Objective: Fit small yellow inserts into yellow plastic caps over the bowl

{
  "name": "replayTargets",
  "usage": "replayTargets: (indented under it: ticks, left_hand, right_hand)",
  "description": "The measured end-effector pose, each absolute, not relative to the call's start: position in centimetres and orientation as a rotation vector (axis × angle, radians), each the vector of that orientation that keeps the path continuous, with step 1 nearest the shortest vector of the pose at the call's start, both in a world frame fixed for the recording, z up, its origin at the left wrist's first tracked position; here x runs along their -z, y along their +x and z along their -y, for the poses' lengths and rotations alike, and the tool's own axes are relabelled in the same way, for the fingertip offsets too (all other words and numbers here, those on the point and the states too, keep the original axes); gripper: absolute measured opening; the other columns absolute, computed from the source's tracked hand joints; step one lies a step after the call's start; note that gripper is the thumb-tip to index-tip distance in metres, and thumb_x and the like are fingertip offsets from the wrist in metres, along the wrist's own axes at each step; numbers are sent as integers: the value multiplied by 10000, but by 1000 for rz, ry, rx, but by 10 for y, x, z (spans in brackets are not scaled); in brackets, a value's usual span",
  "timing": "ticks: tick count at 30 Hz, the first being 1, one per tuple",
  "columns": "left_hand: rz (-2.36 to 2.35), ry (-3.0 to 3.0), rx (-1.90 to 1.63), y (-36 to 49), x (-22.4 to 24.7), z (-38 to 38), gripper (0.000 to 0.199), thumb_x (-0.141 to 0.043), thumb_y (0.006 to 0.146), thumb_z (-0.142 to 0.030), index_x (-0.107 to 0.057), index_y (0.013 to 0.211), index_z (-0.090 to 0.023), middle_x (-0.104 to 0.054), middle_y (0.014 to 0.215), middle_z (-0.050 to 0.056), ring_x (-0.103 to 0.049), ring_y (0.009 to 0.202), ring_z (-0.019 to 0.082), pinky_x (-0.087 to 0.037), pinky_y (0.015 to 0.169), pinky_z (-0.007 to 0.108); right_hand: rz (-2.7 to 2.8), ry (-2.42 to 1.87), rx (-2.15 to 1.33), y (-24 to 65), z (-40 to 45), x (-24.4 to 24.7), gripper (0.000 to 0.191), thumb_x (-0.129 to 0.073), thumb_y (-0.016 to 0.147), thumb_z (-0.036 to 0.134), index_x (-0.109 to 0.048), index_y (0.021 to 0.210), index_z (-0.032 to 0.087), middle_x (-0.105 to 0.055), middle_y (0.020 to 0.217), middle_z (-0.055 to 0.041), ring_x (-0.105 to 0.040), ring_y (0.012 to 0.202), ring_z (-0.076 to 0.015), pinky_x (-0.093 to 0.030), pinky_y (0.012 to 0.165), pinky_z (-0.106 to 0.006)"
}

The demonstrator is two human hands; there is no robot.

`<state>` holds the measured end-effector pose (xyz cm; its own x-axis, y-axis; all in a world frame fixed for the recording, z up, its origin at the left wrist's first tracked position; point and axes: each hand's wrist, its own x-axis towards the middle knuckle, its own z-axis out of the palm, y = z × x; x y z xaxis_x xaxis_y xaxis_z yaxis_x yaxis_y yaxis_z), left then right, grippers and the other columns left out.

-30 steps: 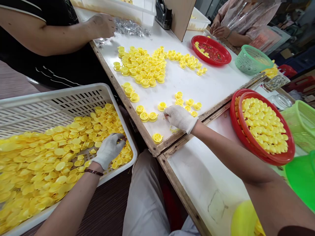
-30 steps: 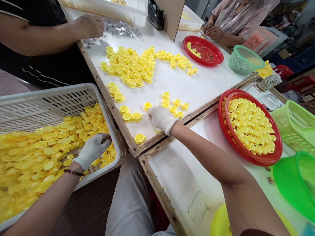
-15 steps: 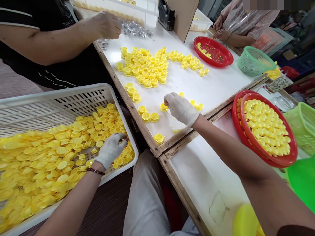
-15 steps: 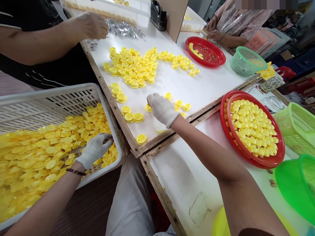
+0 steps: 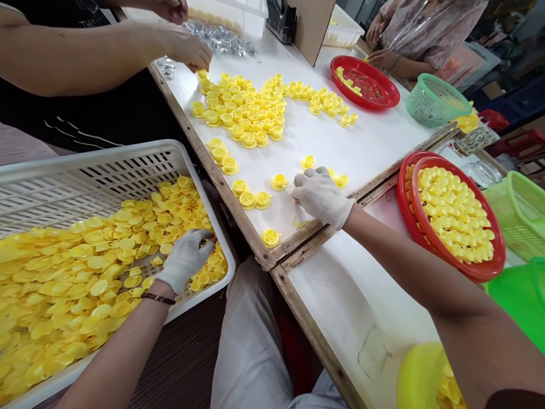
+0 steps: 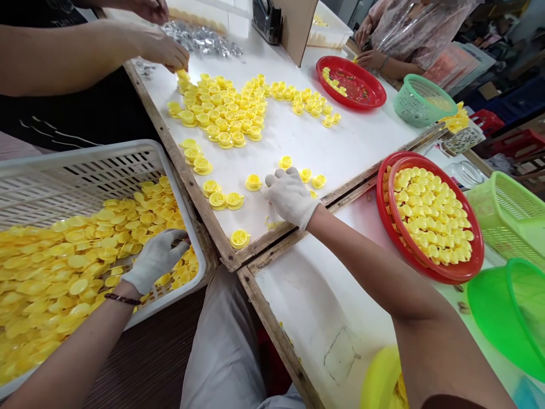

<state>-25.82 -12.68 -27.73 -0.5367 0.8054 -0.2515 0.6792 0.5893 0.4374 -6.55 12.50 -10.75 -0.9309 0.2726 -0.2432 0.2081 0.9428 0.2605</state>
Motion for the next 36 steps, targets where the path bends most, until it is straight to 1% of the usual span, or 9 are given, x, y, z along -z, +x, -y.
replayTargets:
  ticks: [4, 8, 11, 15, 20, 25, 30, 33, 36]
  left_hand:
    - [-2400, 1177, -406, -259, 278, 127, 452, -434, 895, -372, -731, 1114, -111, -721, 1117, 160, -677, 1054, 312, -520, 960, 402]
    - [-2384, 1161, -388, -259, 278, 126, 465, -436, 895, -379, -725, 1141, -111, -715, 1134, 158, -673, 1065, 316, -516, 965, 406]
    - [-2390, 1139, -384, -259, 277, 126, 460, -444, 889, -370, -724, 1146, -110, -712, 1140, 157, -674, 1061, 311, -521, 957, 398]
    - [-2403, 1145, -402, -258, 274, 126, 450, -453, 889, -364, -729, 1134, -107, -722, 1120, 153, -681, 1058, 298, -524, 960, 377]
    - [-2409, 1168, -360, -257, 271, 125, 450, -439, 896, -354, -731, 1136, -111, -723, 1117, 145, -683, 1062, 294, -525, 951, 368]
    - [-2406, 1157, -365, -258, 272, 126, 449, -442, 897, -351, -727, 1144, -107, -720, 1132, 147, -679, 1072, 286, -517, 971, 365]
    - [-2409, 1183, -362, -259, 275, 125, 433, -459, 894, -352, -730, 1136, -115, -720, 1122, 147, -680, 1057, 291, -524, 960, 373]
    - [-2415, 1196, -359, -259, 276, 125, 415, -468, 892, -346, -737, 1122, -130, -727, 1107, 141, -687, 1042, 293, -533, 945, 380]
    - [-2431, 1187, -382, -259, 277, 126, 406, -472, 891, -346, -741, 1106, -130, -730, 1100, 143, -687, 1044, 294, -536, 948, 385]
  right_hand:
    - [-2821, 330, -316, -59, -127, 103, 199, -561, 944, 212, -748, 884, 178, -672, 1023, -123, -511, 957, -278, -263, 795, -435]
    - [-2816, 267, -318, -44, -130, 100, 186, -595, 907, 177, -725, 775, 193, -674, 950, -80, -496, 910, -246, -229, 799, -430]
    - [-2812, 220, -368, -39, -129, 106, 177, -602, 891, 159, -714, 757, 187, -671, 921, -79, -485, 896, -243, -220, 801, -425]
    - [-2820, 212, -416, -43, -128, 115, 186, -553, 941, 181, -718, 857, 168, -670, 969, -106, -496, 922, -261, -233, 796, -416]
    - [-3043, 382, -340, -67, -128, 111, 248, -472, 1023, 270, -707, 1035, 191, -666, 1128, -113, -504, 1009, -270, -251, 806, -398]
    - [-3086, 564, -205, -98, -137, 97, 234, -513, 991, 215, -724, 1091, 211, -682, 1181, -99, -517, 1036, -270, -254, 808, -394]
    - [-2927, 737, -145, -92, -149, 93, 202, -571, 931, 219, -770, 968, 216, -701, 1126, -88, -519, 1022, -273, -269, 821, -407]
    - [-2868, 776, -111, -88, -150, 102, 178, -630, 875, 271, -783, 947, 215, -690, 1154, -107, -498, 1058, -301, -280, 827, -422]
    - [-2877, 754, -104, -90, -146, 110, 207, -604, 874, 291, -783, 936, 207, -690, 1138, -118, -492, 1053, -309, -283, 834, -445]
